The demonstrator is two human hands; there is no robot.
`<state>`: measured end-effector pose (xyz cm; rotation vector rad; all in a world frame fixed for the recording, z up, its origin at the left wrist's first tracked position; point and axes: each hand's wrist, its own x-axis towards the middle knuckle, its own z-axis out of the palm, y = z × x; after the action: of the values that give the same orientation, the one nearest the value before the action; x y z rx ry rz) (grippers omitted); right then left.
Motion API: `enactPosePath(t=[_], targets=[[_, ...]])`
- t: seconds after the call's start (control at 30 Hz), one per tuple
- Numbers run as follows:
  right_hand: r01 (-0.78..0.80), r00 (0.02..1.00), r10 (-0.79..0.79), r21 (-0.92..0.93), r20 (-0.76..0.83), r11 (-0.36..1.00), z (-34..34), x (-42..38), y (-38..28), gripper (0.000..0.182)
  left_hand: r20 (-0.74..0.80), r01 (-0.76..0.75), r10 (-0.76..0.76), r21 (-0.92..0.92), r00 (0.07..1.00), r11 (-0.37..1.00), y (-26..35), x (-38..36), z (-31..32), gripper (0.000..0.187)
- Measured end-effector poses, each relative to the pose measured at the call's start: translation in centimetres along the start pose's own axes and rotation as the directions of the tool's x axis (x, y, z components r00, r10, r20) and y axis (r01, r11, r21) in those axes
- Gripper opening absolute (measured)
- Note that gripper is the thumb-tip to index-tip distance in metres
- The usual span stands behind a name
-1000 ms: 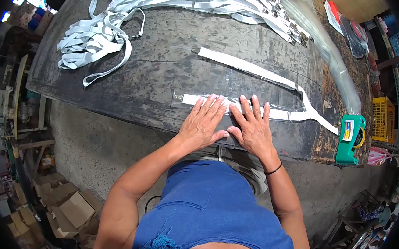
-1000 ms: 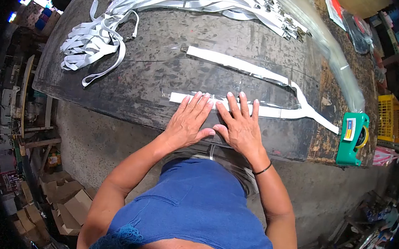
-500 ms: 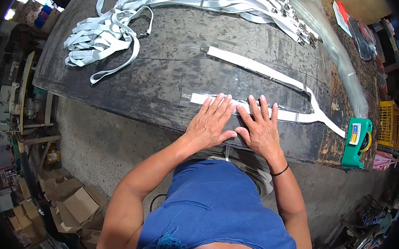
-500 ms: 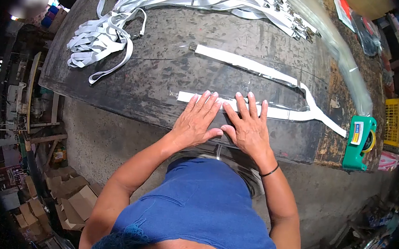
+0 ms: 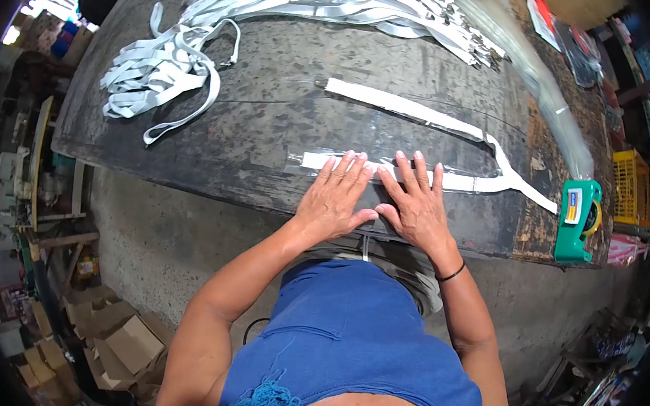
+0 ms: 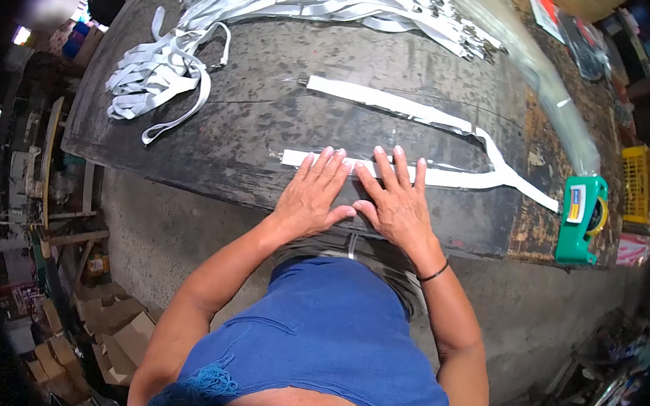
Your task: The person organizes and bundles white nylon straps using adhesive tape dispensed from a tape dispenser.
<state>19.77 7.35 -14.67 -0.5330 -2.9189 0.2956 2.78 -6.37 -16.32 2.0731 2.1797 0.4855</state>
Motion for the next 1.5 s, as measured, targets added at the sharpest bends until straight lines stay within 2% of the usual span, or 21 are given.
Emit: enactPosePath(t=[0.1, 0.17, 0.23, 0.27, 0.3, 0.33, 0.37, 0.43, 0.5, 0.57, 0.6, 0.67, 0.7, 0.77, 0.9, 0.93, 1.0, 1.23, 1.3, 1.43, 1.5], targets=[[-0.013, 0.997, 0.017, 0.059, -0.080, 0.998, -2.3, -1.4, 0.0, 0.061, -0.001, -0.012, 0.012, 0.005, 1.000, 1.000, -0.1, -0.1, 0.1, 0.081], [0.004, 0.963, 0.078, 0.301, -0.258, 0.954, -4.4, -3.2, 1.4, 0.053, 0.033, 0.005, -0.006, 0.028, 0.999, 1.000, -0.1, 0.0, 0.2, 0.081], [-0.096, 0.877, 0.247, 0.355, -0.411, 0.930, -7.1, -6.6, 4.0, 0.032, 0.090, 0.021, -0.026, 0.055, 0.996, 0.998, 0.1, 0.4, -0.2, 0.081], [-0.276, 0.776, 0.469, 0.442, -0.422, 0.854, -8.6, -9.0, 5.5, 0.025, 0.090, 0.014, -0.016, 0.028, 0.996, 1.000, 0.3, 0.7, -0.5, 0.081], [-0.371, 0.625, 0.627, 0.530, -0.465, 0.762, -10.6, -10.8, 6.8, 0.018, 0.062, 0.006, -0.008, 0.021, 0.998, 1.000, 0.4, 0.8, -0.2, 0.082], [-0.474, 0.464, 0.703, 0.519, -0.539, 0.711, -12.3, -13.0, 8.9, 0.010, 0.059, -0.004, 0.003, 0.019, 0.998, 1.000, 0.4, 0.8, 0.0, 0.083], [-0.527, 0.346, 0.692, 0.479, -0.634, 0.702, -13.7, -15.7, 11.5, 0.009, 0.065, 0.006, -0.006, 0.012, 0.998, 1.000, 0.4, 0.6, 0.1, 0.083], [-0.604, 0.154, 0.779, 0.566, -0.608, 0.561, -17.4, -20.5, 15.3, 0.016, 0.053, -0.010, 0.008, 0.036, 0.999, 0.999, 0.1, 0.2, 0.3, 0.084], [-0.607, 0.059, 0.777, 0.595, -0.626, 0.526, -18.7, -25.1, 19.8, 0.017, 0.061, -0.046, 0.044, 0.035, 0.997, 0.998, 0.2, 0.3, 0.1, 0.082], [-0.656, -0.001, 0.836, 0.631, -0.549, 0.413, -18.7, -28.2, 23.4, 0.021, 0.077, -0.029, 0.024, 0.073, 0.997, 0.997, 0.2, 0.2, -0.1, 0.080], [-0.659, -0.017, 0.829, 0.630, -0.559, 0.411, -18.7, -28.8, 24.2, 0.021, 0.072, -0.048, 0.044, 0.068, 0.996, 0.997, 0.2, 0.2, -0.1, 0.080], [-0.695, 0.051, 0.955, 0.676, -0.293, 0.245, -18.9, -29.0, 25.3, 0.023, 0.094, -0.022, 0.015, 0.074, 0.995, 0.997, 0.3, 0.2, -0.1, 0.079], [-0.693, 0.046, 0.953, 0.678, -0.299, 0.246, -19.2, -28.5, 25.6, 0.023, 0.090, -0.029, 0.022, 0.074, 0.996, 0.997, 0.3, 0.3, -0.1, 0.079], [-0.696, 0.107, 0.991, 0.705, -0.084, 0.135, -19.5, -27.3, 25.9, 0.025, 0.092, -0.022, 0.013, 0.095, 0.996, 0.995, 0.3, 0.2, -0.1, 0.080], [-0.771, 0.198, 0.975, 0.630, 0.098, 0.093, -20.1, -25.4, 25.8, 0.022, 0.091, -0.029, 0.019, 0.110, 0.996, 0.993, 0.2, 0.2, 0.1, 0.080], [-0.770, 0.195, 0.976, 0.632, 0.097, 0.091, -19.9, -25.7, 26.7, 0.022, 0.093, -0.026, 0.016, 0.111, 0.996, 0.993, 0.1, 0.2, 0.1, 0.080], [-0.795, 0.284, 0.956, 0.575, 0.071, 0.194, -19.5, -25.9, 28.1, 0.015, 0.097, -0.027, 0.016, 0.111, 0.995, 0.993, 0.1, 0.2, 0.2, 0.080], [-0.866, 0.178, 0.983, 0.467, -0.047, 0.179, -22.1, -23.5, 24.4, 0.015, 0.108, -0.019, 0.006, 0.123, 0.994, 0.992, -0.1, 0.1, 0.4, 0.078], [-0.842, 0.174, 0.980, 0.501, -0.099, 0.201, -22.0, -23.7, 24.5, 0.015, 0.120, -0.017, 0.001, 0.129, 0.993, 0.991, -0.2, 0.1, 0.4, 0.076], [-0.796, 0.208, 0.975, 0.565, -0.080, 0.216, -20.4, -25.4, 25.2, 0.016, 0.105, -0.020, 0.005, 0.135, 0.994, 0.991, -0.2, 0.1, 0.5, 0.079], [-0.658, 0.123, 0.981, 0.727, -0.153, 0.196, -19.4, -25.9, 23.9, 0.031, 0.108, -0.016, 0.002, 0.130, 0.994, 0.991, -0.2, 0.1, 0.5, 0.079]])
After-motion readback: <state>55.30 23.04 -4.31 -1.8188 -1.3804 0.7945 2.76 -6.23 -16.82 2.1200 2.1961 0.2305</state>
